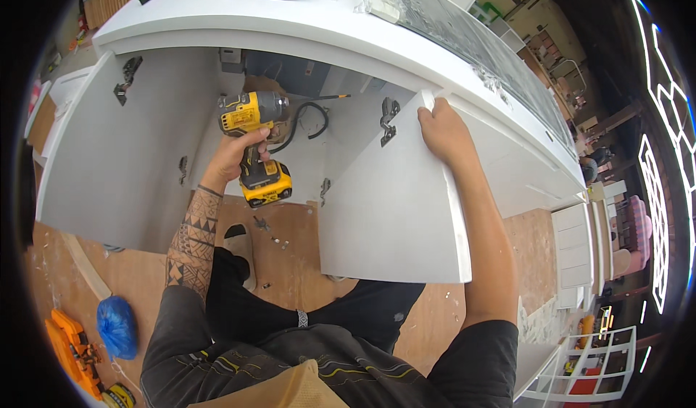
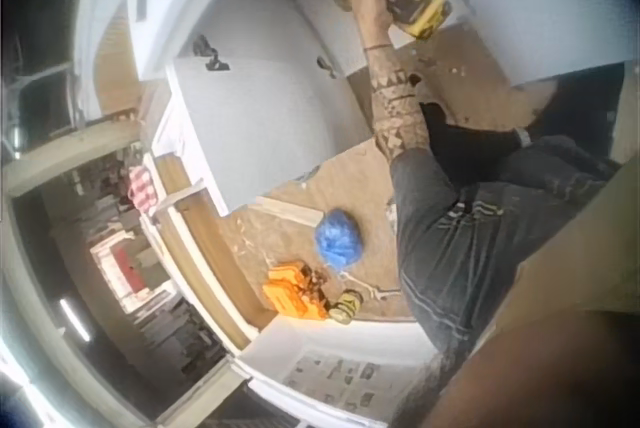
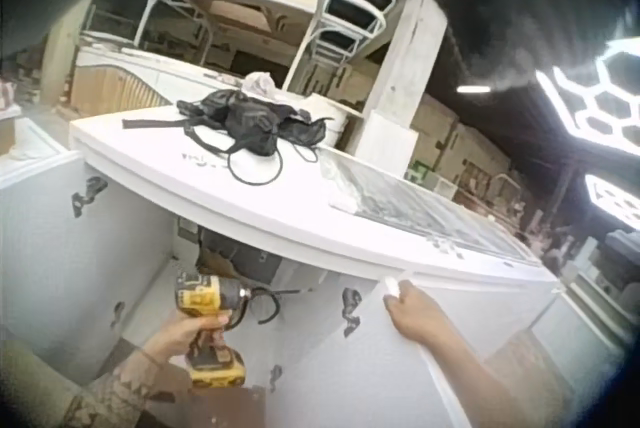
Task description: Installing white cabinet doors onto a wooden frame using a power drill and hinges.
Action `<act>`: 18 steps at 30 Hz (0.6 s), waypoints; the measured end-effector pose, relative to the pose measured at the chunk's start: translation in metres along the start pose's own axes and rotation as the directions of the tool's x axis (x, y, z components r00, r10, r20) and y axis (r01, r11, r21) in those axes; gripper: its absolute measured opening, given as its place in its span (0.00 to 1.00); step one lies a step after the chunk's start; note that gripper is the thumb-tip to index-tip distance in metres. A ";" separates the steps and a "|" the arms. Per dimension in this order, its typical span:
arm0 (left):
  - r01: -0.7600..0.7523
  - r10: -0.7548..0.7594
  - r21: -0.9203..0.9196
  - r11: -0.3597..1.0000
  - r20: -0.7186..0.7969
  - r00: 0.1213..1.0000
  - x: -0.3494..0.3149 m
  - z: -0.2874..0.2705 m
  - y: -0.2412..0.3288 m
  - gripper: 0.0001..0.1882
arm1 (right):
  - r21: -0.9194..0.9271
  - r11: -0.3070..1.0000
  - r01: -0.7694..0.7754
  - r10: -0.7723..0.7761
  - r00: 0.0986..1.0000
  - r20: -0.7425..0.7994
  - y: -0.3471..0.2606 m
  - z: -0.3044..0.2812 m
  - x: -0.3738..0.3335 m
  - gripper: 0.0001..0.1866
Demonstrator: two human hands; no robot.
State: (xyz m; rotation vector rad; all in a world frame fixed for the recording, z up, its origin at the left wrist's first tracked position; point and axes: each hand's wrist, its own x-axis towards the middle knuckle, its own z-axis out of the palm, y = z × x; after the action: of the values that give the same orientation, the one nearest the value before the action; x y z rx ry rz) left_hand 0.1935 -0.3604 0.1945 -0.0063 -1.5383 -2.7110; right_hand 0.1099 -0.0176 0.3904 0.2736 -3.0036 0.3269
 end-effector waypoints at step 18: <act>0.237 -0.220 -0.094 0.967 0.163 0.962 0.076 0.006 -0.011 0.19 | 0.017 0.995 -0.099 0.099 0.995 -0.013 -0.027 -0.006 -0.015 0.23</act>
State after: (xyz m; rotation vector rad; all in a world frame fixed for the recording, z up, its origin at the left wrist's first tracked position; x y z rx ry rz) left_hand 0.1172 -0.3509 0.1898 -0.0398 -1.5057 -3.0413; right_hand 0.1301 -0.0393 0.4000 0.1236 -3.0081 0.3606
